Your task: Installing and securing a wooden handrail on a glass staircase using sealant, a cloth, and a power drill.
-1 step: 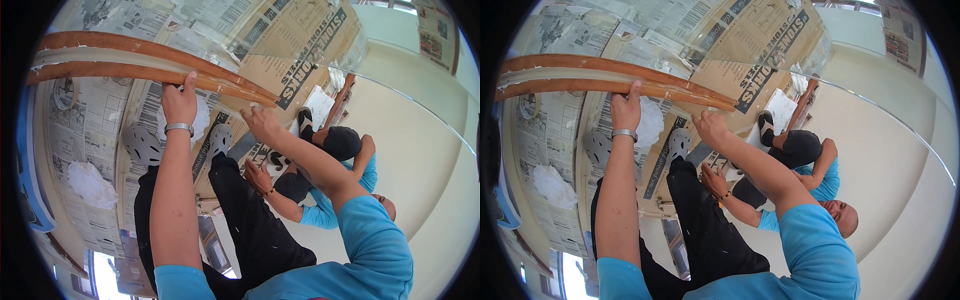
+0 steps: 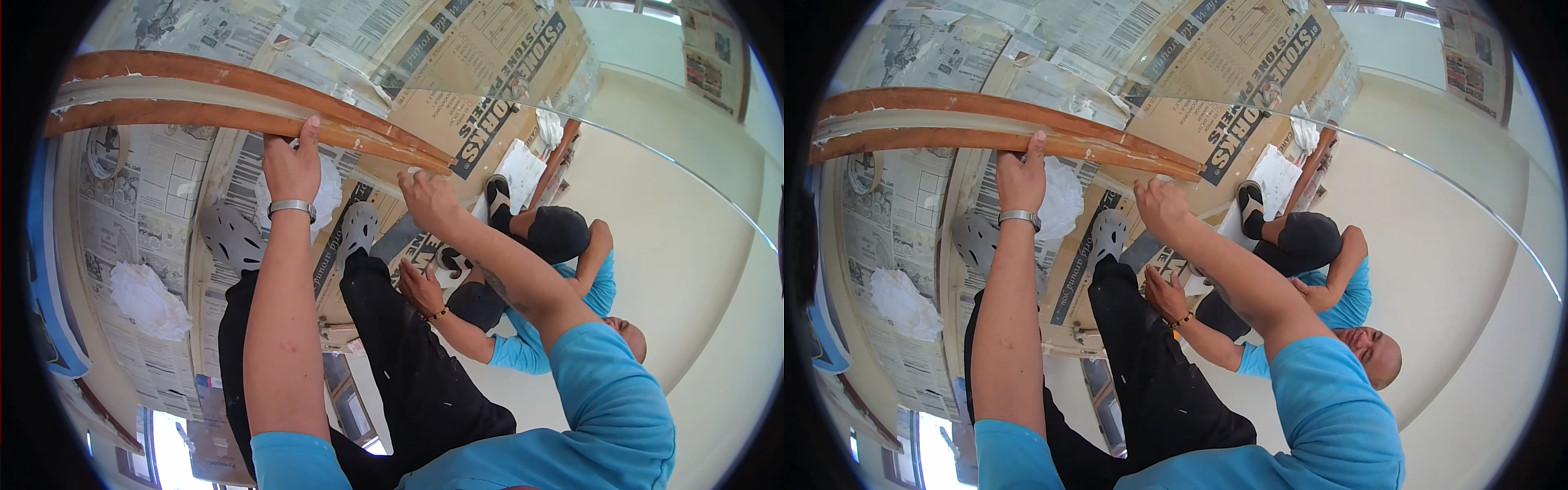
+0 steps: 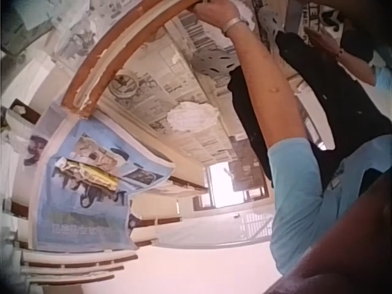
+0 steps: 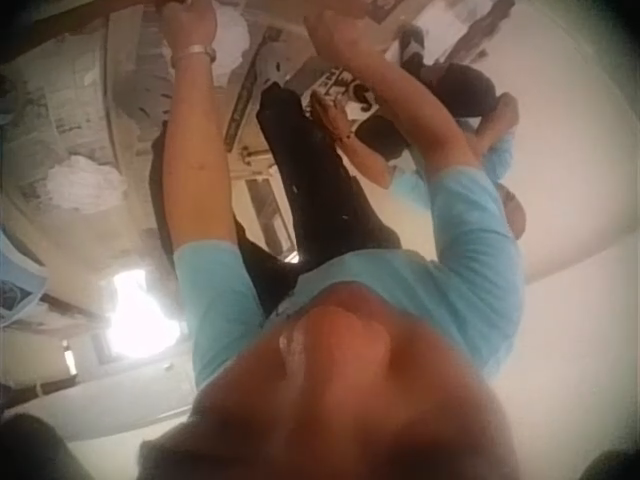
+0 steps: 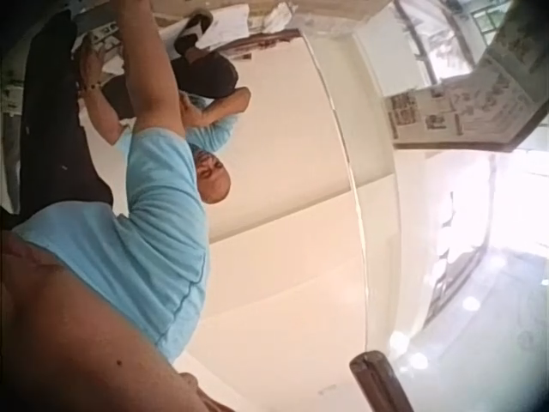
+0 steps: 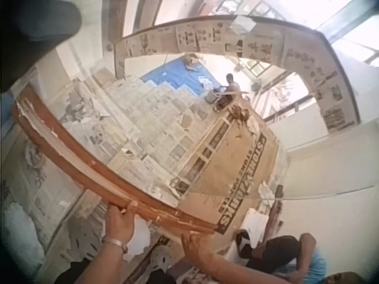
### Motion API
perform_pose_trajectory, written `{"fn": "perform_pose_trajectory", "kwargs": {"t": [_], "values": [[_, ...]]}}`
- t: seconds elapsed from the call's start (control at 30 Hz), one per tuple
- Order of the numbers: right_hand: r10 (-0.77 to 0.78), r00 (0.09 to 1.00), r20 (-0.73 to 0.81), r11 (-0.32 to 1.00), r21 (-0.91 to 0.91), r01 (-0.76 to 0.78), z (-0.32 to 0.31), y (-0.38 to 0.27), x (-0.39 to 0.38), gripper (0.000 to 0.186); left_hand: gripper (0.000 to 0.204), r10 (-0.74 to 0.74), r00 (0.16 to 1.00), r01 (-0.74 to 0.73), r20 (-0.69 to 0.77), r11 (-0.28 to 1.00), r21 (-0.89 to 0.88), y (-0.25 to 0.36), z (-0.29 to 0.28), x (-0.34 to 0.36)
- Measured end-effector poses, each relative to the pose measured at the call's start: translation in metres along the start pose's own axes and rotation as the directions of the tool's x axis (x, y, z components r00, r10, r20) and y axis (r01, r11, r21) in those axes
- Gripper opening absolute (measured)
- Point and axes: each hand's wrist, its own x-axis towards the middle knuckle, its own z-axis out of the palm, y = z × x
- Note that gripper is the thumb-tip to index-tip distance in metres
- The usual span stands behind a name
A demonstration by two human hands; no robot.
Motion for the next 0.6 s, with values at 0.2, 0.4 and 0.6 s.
{"fn": "perform_pose_trajectory", "kwargs": {"t": [0.2,0.4,0.6], "values": [[0.340,0.927,0.155,0.843,0.388,-0.374,-0.024,-0.042,0.029,0.076,0.055,-0.009,1.000,0.009,0.005,0.999,0.052,-0.001,-0.006,-0.004],[0.330,0.940,0.082,0.747,0.586,-0.313,-0.038,-0.107,0.012,0.058,0.053,-0.026,0.998,0.030,0.063,0.998,-0.059,-0.030,-0.050,-0.022],[0.317,0.948,-0.026,0.555,0.816,-0.163,-0.046,-0.136,-0.056,0.045,0.059,-0.152,0.977,0.160,0.148,0.986,-0.043,-0.001,-0.137,-0.073]]}}
